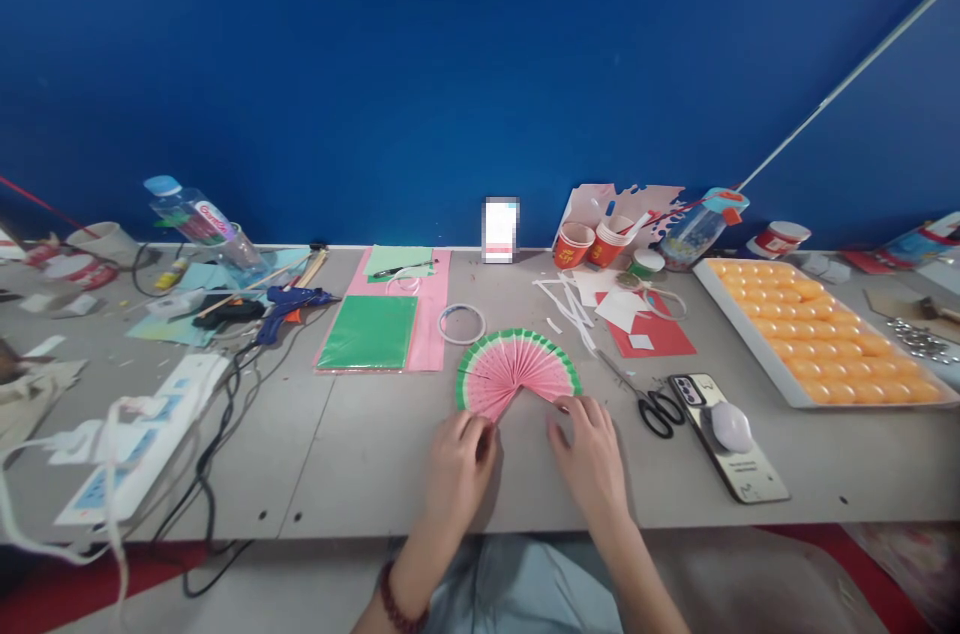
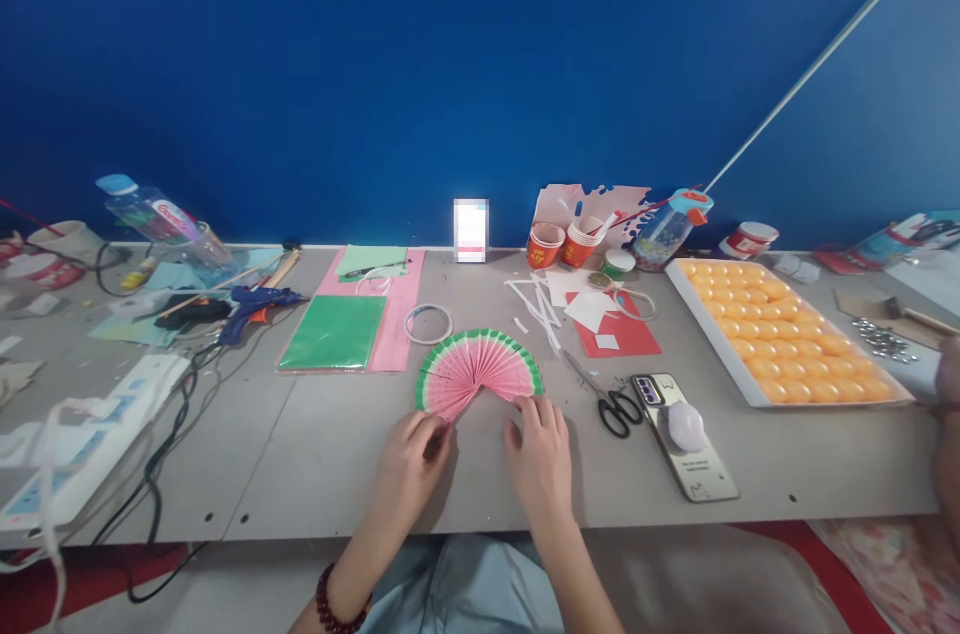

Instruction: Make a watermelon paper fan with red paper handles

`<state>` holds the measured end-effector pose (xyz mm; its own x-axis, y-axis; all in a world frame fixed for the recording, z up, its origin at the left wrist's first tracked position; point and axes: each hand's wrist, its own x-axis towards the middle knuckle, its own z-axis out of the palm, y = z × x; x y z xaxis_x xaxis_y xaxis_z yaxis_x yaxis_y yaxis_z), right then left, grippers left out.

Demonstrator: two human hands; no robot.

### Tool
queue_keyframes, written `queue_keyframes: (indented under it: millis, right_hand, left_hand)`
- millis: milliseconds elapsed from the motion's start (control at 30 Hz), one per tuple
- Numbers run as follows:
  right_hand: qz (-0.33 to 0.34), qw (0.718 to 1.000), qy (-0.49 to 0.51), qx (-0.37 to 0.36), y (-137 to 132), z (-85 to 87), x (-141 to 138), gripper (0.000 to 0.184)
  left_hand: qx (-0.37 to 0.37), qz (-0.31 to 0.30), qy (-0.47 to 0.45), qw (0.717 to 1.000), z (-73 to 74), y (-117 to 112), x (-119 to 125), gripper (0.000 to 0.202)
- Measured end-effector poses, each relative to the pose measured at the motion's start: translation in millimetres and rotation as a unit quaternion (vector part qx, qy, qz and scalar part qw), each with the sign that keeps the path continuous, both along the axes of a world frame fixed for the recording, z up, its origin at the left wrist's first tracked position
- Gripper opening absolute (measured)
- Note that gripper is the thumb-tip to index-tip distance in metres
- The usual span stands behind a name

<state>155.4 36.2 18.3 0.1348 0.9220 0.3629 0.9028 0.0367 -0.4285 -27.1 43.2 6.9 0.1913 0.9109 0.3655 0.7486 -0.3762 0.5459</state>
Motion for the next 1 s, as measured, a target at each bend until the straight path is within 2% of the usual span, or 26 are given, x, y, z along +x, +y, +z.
queue_keyframes:
  millis: [167, 333, 533, 733, 1000]
  right_hand:
    - [0.002, 1.000, -0.016, -0.007, -3.7, -8.9, 17.6, 0.015]
    - [0.006, 0.999, -0.040, 0.006, -2.8, -9.7, 22.8, 0.016]
    - [0.024, 0.998, -0.053, -0.019, -11.0, -11.5, 2.7, 0.011]
    - [0.054, 0.999, 0.000, -0.007, -20.7, -12.6, -22.1, 0.015]
    - [0.073, 0.996, 0.045, -0.021, -20.6, -7.6, -36.7, 0.016]
  left_hand:
    - [0.013, 0.012, 0.043, 0.999, 2.0, -3.0, -3.1, 0.012]
    - [0.044, 0.020, 0.060, 0.997, 3.4, -4.7, -6.1, 0.014]
    - [0.023, 0.008, 0.043, 0.999, -1.4, -5.9, -5.5, 0.014]
    - [0.007, -0.002, 0.038, 0.999, 0.1, -6.9, -5.6, 0.014]
    - [-0.007, -0.008, 0.020, 1.000, -0.4, -6.7, -4.4, 0.012]
